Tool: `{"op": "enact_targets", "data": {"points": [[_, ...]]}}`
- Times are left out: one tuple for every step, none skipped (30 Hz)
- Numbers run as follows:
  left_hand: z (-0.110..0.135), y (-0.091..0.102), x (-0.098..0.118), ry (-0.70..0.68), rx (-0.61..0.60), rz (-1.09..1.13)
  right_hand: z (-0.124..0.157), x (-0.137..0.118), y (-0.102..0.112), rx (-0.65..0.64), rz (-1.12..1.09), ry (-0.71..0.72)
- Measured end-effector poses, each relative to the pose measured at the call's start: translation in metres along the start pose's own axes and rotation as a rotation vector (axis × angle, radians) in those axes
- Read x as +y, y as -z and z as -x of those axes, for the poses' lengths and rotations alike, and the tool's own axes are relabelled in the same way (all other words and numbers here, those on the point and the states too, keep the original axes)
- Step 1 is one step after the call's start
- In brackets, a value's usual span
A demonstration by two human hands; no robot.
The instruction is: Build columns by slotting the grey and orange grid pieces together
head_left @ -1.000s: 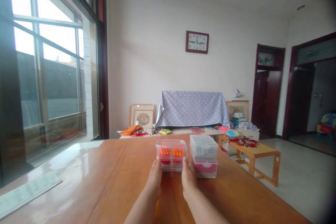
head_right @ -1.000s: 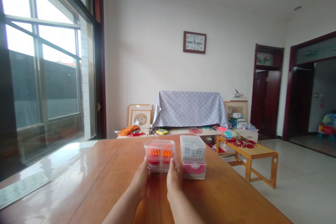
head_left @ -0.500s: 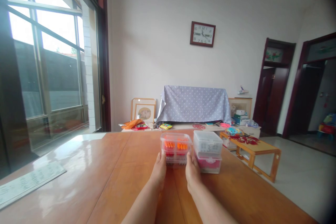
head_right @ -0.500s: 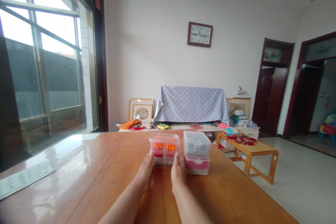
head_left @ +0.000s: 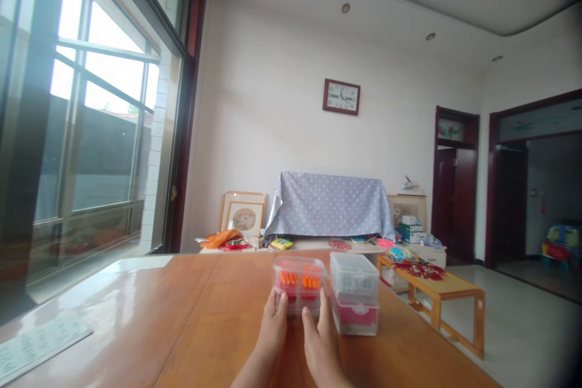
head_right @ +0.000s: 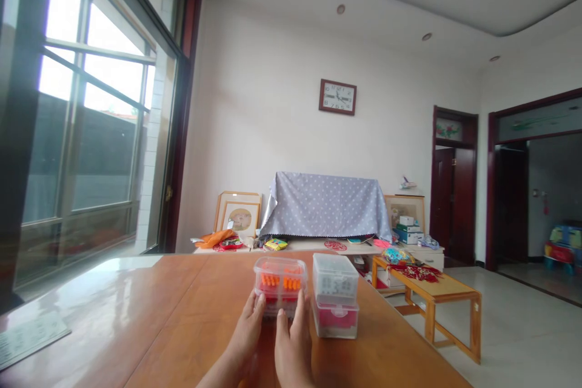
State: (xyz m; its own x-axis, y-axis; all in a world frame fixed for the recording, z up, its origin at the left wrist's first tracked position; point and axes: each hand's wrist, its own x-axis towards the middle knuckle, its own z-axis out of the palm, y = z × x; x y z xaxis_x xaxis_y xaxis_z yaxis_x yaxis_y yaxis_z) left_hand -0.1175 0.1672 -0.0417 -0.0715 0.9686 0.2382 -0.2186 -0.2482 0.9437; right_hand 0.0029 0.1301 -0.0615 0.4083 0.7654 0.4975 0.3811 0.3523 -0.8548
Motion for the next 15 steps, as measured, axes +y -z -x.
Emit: {"op": "enact_targets", "data": {"points": [[0.000,0.000,0.001,-0.015,-0.016,0.010,0.000,0.000,0.000,-0.009,0.011,0.031],[0.001,0.000,0.002,-0.025,-0.027,0.018,-0.001,0.000,-0.001,-0.018,0.021,0.052],[0.003,-0.001,0.003,-0.028,-0.032,0.023,-0.001,-0.001,0.000,-0.025,0.031,0.064],[0.004,-0.002,0.004,-0.029,-0.032,0.024,-0.001,-0.001,0.000,-0.030,0.040,0.070],[0.006,-0.002,0.006,-0.030,-0.030,0.023,-0.002,-0.002,0.001,-0.034,0.047,0.071],[0.008,-0.003,0.006,-0.033,-0.028,0.020,-0.003,-0.003,0.002,-0.033,0.055,0.070],[0.009,-0.004,0.007,-0.038,-0.027,0.018,-0.004,-0.003,0.002,-0.034,0.060,0.066],[0.009,-0.005,0.008,-0.046,-0.033,0.016,-0.005,-0.003,0.003,-0.036,0.066,0.063],[0.010,-0.005,0.008,-0.054,-0.039,0.015,-0.006,-0.003,0.003,-0.035,0.071,0.062],[0.009,-0.006,0.008,-0.059,-0.046,0.010,-0.007,-0.003,0.004,-0.035,0.076,0.063],[0.009,-0.006,0.008,-0.062,-0.051,0.002,-0.009,-0.002,0.004,-0.033,0.081,0.066],[0.008,-0.006,0.007,-0.062,-0.052,-0.010,-0.010,-0.002,0.004,-0.031,0.087,0.069],[0.007,-0.006,0.006,-0.058,-0.047,-0.027,-0.011,-0.001,0.004,-0.030,0.095,0.072],[0.006,-0.005,0.005,-0.054,-0.036,-0.050,-0.011,-0.001,0.004,-0.032,0.104,0.075],[0.005,-0.005,0.003,-0.049,-0.021,-0.077,-0.011,-0.001,0.004,-0.036,0.113,0.077]]}}
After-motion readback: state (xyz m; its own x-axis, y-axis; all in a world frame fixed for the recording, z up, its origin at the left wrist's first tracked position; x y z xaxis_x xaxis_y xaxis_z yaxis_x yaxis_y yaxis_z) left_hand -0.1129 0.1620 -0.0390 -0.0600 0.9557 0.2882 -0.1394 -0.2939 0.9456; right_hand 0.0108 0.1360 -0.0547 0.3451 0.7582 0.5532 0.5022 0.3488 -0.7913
